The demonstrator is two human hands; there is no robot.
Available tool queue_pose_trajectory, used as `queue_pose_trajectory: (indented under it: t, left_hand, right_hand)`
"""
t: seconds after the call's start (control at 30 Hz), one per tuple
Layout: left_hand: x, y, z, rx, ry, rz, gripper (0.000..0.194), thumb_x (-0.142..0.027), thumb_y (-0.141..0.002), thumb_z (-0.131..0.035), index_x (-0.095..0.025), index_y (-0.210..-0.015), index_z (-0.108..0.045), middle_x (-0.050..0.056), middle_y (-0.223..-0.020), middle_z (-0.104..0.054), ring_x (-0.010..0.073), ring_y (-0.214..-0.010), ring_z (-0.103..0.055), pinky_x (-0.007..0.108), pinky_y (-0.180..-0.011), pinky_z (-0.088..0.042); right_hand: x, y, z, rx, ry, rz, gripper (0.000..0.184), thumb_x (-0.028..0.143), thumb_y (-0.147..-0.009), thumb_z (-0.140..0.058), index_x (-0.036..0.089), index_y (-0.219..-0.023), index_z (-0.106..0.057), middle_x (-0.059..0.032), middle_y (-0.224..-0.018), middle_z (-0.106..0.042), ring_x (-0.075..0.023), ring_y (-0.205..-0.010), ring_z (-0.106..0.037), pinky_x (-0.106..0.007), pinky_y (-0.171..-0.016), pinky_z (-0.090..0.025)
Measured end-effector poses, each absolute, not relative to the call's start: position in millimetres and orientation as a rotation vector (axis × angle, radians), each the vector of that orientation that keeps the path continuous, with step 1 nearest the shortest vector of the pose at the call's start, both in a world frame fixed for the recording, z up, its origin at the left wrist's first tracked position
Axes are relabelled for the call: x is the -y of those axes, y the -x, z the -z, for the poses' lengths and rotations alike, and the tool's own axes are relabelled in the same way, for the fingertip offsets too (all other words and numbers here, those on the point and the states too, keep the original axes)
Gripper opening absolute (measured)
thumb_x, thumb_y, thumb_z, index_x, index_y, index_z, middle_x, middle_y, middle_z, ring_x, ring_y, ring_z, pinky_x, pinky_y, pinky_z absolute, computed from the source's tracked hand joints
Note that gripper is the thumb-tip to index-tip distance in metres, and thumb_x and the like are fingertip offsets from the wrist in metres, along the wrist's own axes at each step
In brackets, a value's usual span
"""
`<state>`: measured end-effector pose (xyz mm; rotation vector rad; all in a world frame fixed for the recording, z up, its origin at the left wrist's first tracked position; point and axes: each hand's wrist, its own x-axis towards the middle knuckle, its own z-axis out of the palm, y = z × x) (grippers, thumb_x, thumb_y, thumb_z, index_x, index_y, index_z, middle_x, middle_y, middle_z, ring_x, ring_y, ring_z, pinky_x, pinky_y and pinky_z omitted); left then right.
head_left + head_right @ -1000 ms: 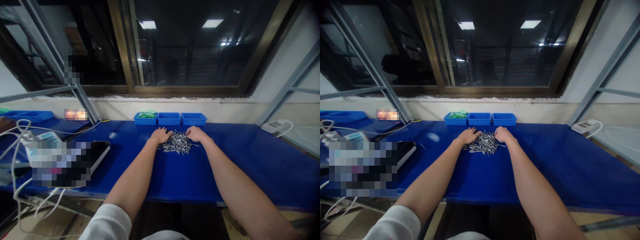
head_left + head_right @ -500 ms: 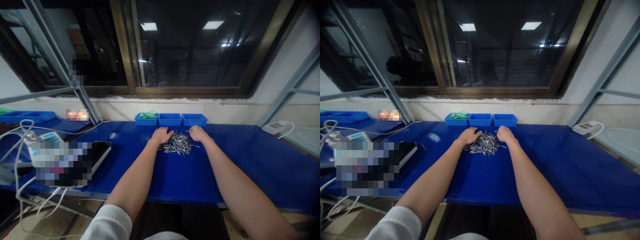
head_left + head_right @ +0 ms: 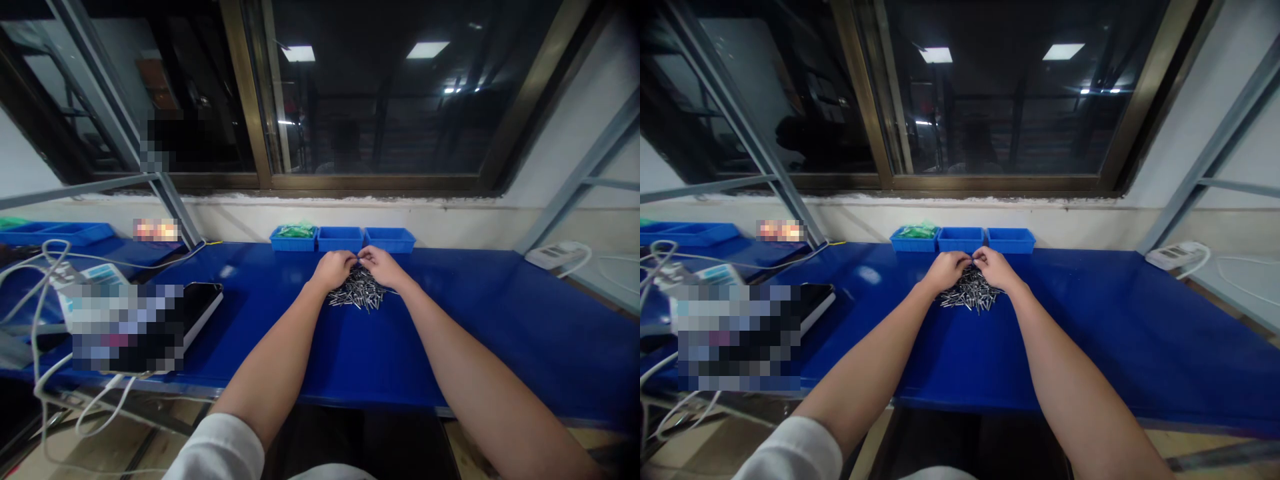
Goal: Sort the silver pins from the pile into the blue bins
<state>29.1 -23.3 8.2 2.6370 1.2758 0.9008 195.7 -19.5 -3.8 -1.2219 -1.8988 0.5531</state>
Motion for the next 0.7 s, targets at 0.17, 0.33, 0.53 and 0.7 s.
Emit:
queue_pose_trajectory:
  t: [0.17,0.33,0.53,0.7]
  left_hand:
    - [21,-27,-6,-1.37,-2.601,-0.942,0.027,-0.029,-0.087,-0.038,-0.022,-0.093,-0.064,0.003,-0.093,-0.066,0.0169,-0.086,-0.059,0.025,-0.078,-0.042]
    - [19,-25,-4,-1.348,-2.592,-0.956,0.027,-0.029,-0.087,-0.038,-0.023,-0.093,-0.064,0.002,-0.093,-0.067,0.0171,-0.086,-0.06,0.025,-0.077,-0.043]
    - [19,-25,-4,-1.345,-2.57,-0.917,0.03,-0.037,-0.086,-0.041,-0.022,-0.102,-0.062,0.003,-0.098,-0.065,0.0177,-0.091,-0.058,0.026,-0.082,-0.043]
    - [8,-14,-3,-1.62,-2.396,-1.014,0.034,-0.038,-0.086,-0.041,-0.019,-0.108,-0.059,0.006,-0.104,-0.063,0.019,-0.097,-0.056,0.028,-0.087,-0.042]
  right_hand:
    - [17,-197,4,1.742,1.145,-0.743,0.018,0.031,-0.068,-0.059,0.016,-0.078,-0.056,-0.0002,-0.068,-0.06,-0.0113,-0.06,-0.054,-0.025,-0.059,-0.044]
    - [23,-199,1,1.643,1.068,-0.932,0.024,0.038,-0.064,-0.061,0.016,-0.073,-0.059,-0.0001,-0.062,-0.06,-0.0084,-0.048,-0.047,-0.021,-0.045,-0.036]
    - [18,-205,7,1.434,1.057,-0.96,0.027,0.04,-0.062,-0.059,0.014,-0.068,-0.061,-0.0015,-0.056,-0.059,-0.0087,-0.046,-0.047,-0.02,-0.042,-0.033]
    - [10,-213,7,1.321,1.233,-0.695,0.028,0.042,-0.064,-0.056,0.015,-0.059,-0.06,-0.0006,-0.048,-0.054,-0.0096,-0.044,-0.046,-0.021,-0.044,-0.035]
